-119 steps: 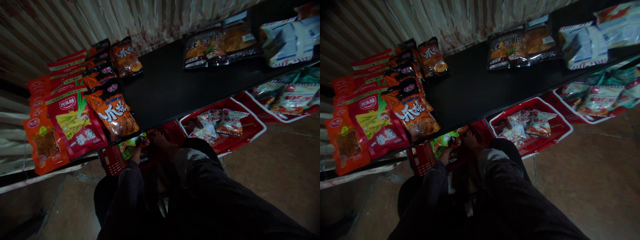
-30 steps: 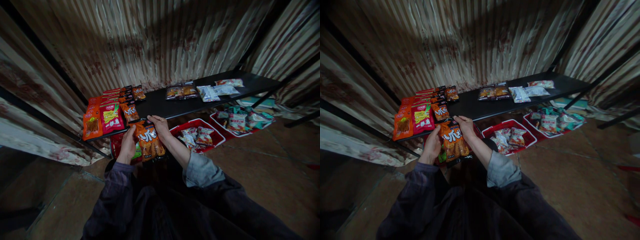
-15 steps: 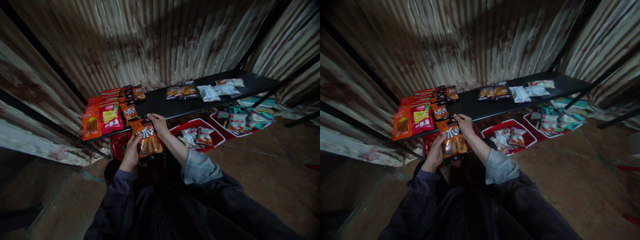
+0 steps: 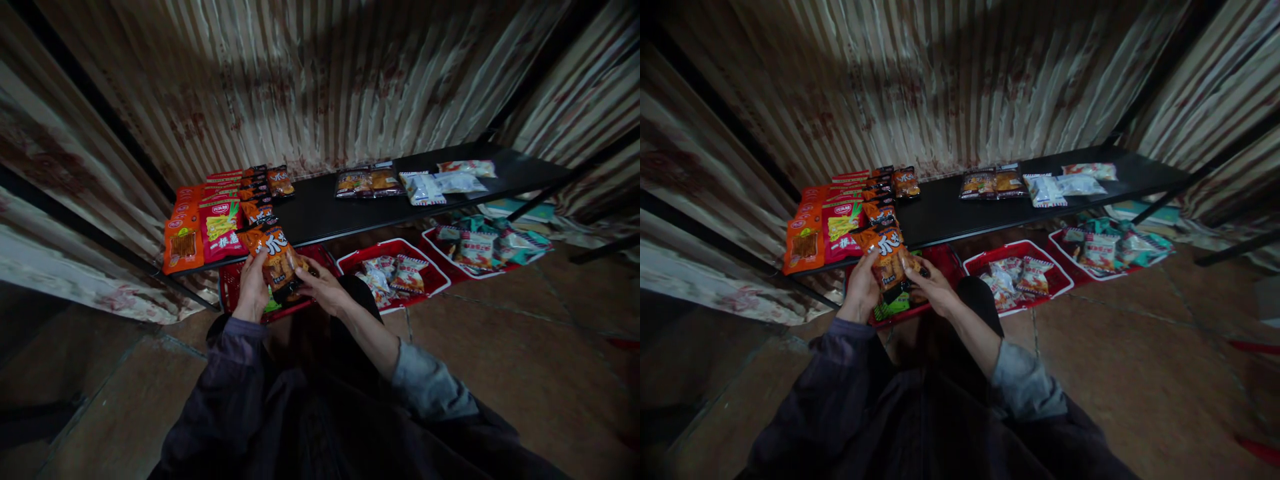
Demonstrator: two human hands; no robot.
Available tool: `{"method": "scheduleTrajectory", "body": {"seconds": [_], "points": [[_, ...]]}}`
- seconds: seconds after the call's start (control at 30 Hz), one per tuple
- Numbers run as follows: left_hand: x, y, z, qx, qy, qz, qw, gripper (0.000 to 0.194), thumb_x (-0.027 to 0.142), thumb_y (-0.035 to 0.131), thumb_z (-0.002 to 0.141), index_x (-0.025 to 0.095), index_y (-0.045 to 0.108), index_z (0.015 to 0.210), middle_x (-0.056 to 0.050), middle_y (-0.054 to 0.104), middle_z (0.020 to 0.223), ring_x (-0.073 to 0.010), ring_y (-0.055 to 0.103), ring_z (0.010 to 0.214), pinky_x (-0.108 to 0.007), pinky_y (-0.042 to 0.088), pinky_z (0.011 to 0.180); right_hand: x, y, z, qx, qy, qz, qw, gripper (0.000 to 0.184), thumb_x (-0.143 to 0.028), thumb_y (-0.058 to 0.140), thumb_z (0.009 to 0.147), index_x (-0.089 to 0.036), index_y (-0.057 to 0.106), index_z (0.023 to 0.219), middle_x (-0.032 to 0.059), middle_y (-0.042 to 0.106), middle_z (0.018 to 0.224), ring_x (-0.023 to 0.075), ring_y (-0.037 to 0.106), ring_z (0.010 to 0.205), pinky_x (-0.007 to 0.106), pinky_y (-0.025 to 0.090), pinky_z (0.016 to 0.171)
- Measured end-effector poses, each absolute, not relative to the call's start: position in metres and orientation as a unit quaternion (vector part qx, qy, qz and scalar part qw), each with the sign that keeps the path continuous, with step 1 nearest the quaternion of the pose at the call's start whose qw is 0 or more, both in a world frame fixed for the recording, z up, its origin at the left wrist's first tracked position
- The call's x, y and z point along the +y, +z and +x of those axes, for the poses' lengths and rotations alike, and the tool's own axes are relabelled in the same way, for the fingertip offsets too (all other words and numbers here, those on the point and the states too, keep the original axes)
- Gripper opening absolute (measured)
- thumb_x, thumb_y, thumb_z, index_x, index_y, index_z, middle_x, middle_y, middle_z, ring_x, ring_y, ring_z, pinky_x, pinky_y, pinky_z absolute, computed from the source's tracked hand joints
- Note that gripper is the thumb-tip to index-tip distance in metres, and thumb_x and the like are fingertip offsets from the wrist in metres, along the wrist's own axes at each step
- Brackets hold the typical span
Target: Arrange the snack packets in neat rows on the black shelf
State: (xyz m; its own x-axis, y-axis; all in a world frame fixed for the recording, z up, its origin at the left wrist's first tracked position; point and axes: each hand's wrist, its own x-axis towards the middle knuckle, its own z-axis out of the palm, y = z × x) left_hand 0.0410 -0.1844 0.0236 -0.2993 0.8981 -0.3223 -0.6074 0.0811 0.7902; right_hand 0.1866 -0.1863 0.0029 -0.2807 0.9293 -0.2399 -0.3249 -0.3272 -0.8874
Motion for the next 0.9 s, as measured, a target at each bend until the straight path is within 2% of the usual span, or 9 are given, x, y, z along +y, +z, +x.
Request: {"method": "scheduleTrajectory", "body": {"seconds": [0.17, 0.37, 0.73, 0.9], "points": [[-0.176, 0.024, 0.044, 0.467, 0.677, 0.156, 0.547, 0.027, 0.028, 0.071, 0.069, 0.020, 0.061, 0.092, -0.001, 0.071, 0.087, -0.0167, 0.067, 0.082, -0.035, 0.051, 0.083, -0.199, -0.005, 0.180, -0.329, 0.749, -0.361, 0.447, 0.048, -0.032, 0.083, 0.057, -0.024, 0.062, 0.099, -0.0015, 0.067, 0.086, 0.0126, 0.065, 0.069, 0.032, 0.058, 0.068], [-0.172, 0.021, 0.041, 0.482, 0.665, 0.139, 0.553, 0.029, 0.029, 0.072, 0.068, 0.018, 0.060, 0.091, -0.002, 0.070, 0.083, -0.0178, 0.068, 0.081, -0.035, 0.052, 0.081, -0.199, -0.001, 0.179, -0.304, 0.750, -0.371, 0.455, 0.043, -0.026, 0.086, 0.049, -0.020, 0.062, 0.084, -0.0053, 0.064, 0.065, 0.0102, 0.063, 0.056, 0.025, 0.057, 0.059], [-0.173, 0.020, 0.037, 0.461, 0.619, 0.132, 0.621, 0.038, 0.039, 0.072, 0.069, 0.017, 0.062, 0.098, -0.007, 0.072, 0.092, -0.0234, 0.067, 0.090, -0.037, 0.053, 0.082, -0.203, 0.000, 0.175, -0.290, 0.735, -0.379, 0.482, 0.041, -0.031, 0.087, 0.047, -0.018, 0.061, 0.076, -0.0037, 0.064, 0.057, 0.0135, 0.066, 0.055, 0.024, 0.057, 0.057], [-0.193, 0.020, 0.043, 0.420, 0.611, 0.196, 0.642, 0.031, 0.028, 0.074, 0.067, 0.019, 0.063, 0.094, -0.004, 0.070, 0.098, -0.0194, 0.064, 0.099, -0.033, 0.048, 0.091, -0.197, -0.002, 0.173, -0.273, 0.705, -0.387, 0.527, 0.044, -0.033, 0.087, 0.044, -0.020, 0.060, 0.077, -0.0038, 0.066, 0.062, 0.0128, 0.066, 0.055, 0.025, 0.057, 0.059]]}}
